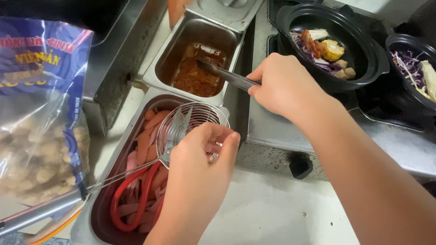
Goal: The person assembles food bowls by adding meatballs, shredded purple cabbage, corn, and cooked meat using tongs. They then wipe the countertop with a cloth.
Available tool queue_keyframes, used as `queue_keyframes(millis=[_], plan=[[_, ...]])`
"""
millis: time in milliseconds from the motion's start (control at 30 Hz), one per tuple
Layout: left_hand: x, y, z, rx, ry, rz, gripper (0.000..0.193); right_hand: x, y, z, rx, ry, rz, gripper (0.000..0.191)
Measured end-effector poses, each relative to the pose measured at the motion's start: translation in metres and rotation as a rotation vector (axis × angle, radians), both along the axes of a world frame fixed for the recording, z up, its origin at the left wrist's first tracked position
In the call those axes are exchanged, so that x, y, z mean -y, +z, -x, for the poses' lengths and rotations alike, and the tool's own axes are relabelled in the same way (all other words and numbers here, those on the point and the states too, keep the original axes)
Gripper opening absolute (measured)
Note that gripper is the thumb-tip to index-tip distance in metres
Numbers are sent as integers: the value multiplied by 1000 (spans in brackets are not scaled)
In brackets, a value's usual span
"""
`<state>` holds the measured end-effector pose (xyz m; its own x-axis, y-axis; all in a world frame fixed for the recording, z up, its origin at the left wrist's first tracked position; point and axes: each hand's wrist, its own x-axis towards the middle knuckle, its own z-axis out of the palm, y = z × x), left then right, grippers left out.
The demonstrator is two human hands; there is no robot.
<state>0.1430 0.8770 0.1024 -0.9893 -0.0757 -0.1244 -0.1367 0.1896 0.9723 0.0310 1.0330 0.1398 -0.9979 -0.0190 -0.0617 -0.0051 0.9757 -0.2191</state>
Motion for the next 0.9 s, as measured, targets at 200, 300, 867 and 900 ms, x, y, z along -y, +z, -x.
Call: queue_keyframes(millis=[200, 300, 867, 900], plan=[[3, 2, -3, 16, -32, -2, 26, 4, -6, 0, 32, -25, -31, 27], [7, 2, -5, 36, -30, 19, 27, 5, -7, 1, 32, -2, -52, 31], [24, -10, 6, -32, -23, -46, 22, 27, -20, 100, 215, -55, -493, 14], [24, -11, 7, -75, -18, -53, 22, 31, -24, 110, 209, -32, -502, 15]])
